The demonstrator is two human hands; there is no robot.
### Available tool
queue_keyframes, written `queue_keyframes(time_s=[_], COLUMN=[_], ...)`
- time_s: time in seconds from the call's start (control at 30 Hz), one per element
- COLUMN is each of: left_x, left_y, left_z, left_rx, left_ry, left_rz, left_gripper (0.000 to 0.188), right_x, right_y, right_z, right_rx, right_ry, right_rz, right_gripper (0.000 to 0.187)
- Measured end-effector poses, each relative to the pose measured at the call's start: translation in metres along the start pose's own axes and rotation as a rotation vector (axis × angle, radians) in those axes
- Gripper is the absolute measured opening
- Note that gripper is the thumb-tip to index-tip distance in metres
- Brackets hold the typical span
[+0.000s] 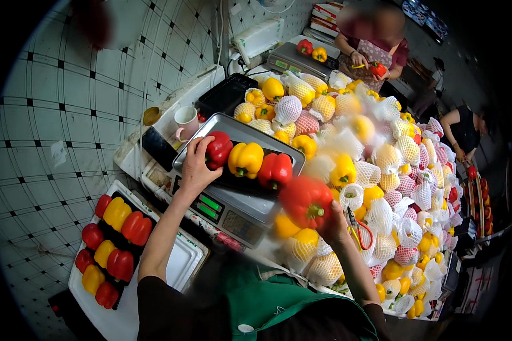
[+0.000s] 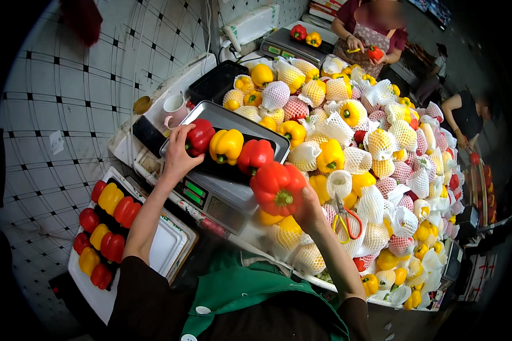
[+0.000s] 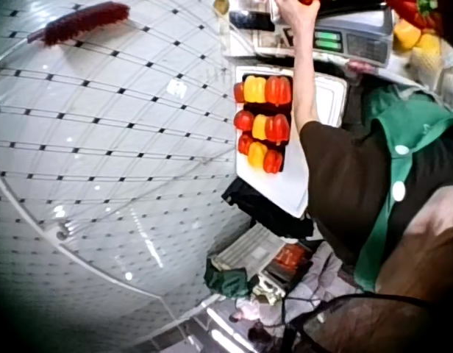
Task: The person removes foam nets from bell peppers, trims the stems with scissors, weighs the peppers on a digital scale, and places them into black plastic trays. The person repeats this process for multiple red and yellow bell peppers.
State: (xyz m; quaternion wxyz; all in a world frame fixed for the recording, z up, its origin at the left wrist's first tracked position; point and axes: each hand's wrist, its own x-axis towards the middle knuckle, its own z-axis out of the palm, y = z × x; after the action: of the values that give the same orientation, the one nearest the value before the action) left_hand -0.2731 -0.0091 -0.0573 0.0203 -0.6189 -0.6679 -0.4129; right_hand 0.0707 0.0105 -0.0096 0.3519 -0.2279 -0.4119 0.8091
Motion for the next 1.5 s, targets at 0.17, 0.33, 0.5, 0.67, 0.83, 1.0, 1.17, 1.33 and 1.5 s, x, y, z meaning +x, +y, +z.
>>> queue_keyframes(time_s=[0.17, 0.33, 0.5, 0.67, 0.83, 1.0, 1.17, 1.33, 1.5], left_x=[-0.002, -0.01, -0.012, -0.008, -0.009, -0.009, -0.006, -0.011, -0.013], left_y=[0.003, 0.006, 0.001, -0.025, -0.036, -0.036, -0.037, -0.03, -0.028], left_z=[0.003, 0.015, 0.016, 0.018, 0.004, -0.029, -0.047, -0.052, -0.052], left_rx=[-0.059, -0.003, -0.015, -0.396, -1.092, -1.13, -1.156, -1.155, -1.201], left_ry=[0.101, 0.12, 0.132, 0.302, 0.515, 0.614, 0.631, 0.611, 0.545], left_rz=[-0.048, -0.03, -0.097, -0.314, -0.782, -0.791, -0.725, -0.734, -0.65], left_gripper=[0.076, 0.08, 0.082, 0.083, 0.074, 0.075, 0.073, 0.069, 0.079], right_x=[0.083, 0.136, 0.166, 0.182, 0.214, 0.217, 0.211, 0.209, 0.212], right_y=[0.002, -0.002, 0.0, 0.001, 0.03, 0.032, 0.033, 0.034, 0.031], right_z=[0.011, 0.06, 0.08, 0.092, 0.097, 0.118, 0.14, 0.11, 0.075], right_rx=[-0.05, 0.131, -0.102, -0.339, -0.705, -1.585, -2.011, -1.973, -1.562], right_ry=[-0.041, -0.175, -0.158, -0.019, -0.002, -0.254, -0.405, -0.425, -0.482], right_rz=[-0.081, -0.048, -0.134, -0.192, -0.341, -0.366, -0.167, -0.22, -0.416], right_gripper=[0.08, 0.067, 0.06, 0.065, 0.07, 0.081, 0.084, 0.097, 0.085])
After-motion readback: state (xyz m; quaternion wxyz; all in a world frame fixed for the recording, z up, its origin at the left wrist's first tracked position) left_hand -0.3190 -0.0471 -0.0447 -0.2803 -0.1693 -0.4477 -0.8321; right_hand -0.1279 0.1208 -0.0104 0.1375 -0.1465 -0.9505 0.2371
